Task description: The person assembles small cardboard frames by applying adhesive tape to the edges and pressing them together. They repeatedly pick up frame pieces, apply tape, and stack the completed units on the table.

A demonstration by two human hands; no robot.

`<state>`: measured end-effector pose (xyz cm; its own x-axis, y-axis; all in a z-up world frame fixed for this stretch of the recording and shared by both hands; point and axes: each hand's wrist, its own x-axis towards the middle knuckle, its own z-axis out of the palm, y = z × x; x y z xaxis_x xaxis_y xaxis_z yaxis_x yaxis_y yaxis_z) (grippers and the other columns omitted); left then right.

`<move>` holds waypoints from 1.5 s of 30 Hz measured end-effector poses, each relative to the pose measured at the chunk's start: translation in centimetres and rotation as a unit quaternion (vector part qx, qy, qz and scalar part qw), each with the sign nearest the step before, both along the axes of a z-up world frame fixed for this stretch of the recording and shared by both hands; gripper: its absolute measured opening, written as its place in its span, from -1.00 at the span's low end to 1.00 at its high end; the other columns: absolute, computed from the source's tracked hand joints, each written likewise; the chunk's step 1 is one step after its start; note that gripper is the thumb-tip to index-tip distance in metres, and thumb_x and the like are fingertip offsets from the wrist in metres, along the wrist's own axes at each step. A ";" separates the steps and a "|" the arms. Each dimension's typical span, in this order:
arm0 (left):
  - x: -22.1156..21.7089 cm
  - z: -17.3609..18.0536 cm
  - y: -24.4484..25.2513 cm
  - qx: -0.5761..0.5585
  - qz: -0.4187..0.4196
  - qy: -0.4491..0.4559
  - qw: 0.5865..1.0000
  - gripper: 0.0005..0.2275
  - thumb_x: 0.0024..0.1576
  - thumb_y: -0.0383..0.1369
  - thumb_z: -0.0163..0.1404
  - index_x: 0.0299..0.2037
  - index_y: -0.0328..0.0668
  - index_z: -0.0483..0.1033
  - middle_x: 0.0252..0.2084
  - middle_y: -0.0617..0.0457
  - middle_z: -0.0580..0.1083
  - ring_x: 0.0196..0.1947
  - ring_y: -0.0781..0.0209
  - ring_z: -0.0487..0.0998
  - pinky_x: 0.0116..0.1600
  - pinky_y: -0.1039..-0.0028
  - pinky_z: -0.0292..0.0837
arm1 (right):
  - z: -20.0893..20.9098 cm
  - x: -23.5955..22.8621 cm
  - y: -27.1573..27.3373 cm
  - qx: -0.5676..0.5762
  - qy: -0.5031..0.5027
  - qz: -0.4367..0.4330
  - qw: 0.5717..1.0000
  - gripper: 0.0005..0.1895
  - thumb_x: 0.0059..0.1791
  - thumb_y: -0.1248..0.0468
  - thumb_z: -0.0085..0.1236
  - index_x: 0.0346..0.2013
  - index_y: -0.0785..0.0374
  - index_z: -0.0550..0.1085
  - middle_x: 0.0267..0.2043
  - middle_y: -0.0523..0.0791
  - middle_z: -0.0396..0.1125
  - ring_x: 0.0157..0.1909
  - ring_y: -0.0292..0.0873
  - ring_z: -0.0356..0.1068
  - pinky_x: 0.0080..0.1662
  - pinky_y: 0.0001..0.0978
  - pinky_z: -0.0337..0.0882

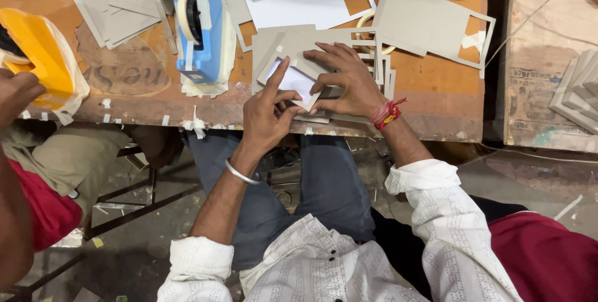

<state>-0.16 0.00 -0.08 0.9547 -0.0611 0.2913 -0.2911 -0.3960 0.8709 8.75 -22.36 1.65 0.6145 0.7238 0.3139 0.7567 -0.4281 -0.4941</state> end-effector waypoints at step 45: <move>-3.7 -4.4 -2.6 -0.188 0.154 0.175 0.954 -0.74 0.16 -0.24 0.23 -0.43 -0.30 0.66 -0.69 0.18 0.43 -0.69 0.54 0.37 -0.59 0.62 0.15 | -0.1 -1.5 1.2 -0.022 -0.015 -0.026 0.999 -0.56 -0.25 -0.03 0.54 -0.42 0.18 0.50 0.48 -0.07 0.24 0.54 0.25 0.03 0.41 0.06 0.24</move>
<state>-3.84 -2.61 -4.51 0.9533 0.2839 -0.1031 0.1241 -0.0566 0.9907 7.20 -21.15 1.57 0.6417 0.7051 0.3017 0.7477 -0.4875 -0.4508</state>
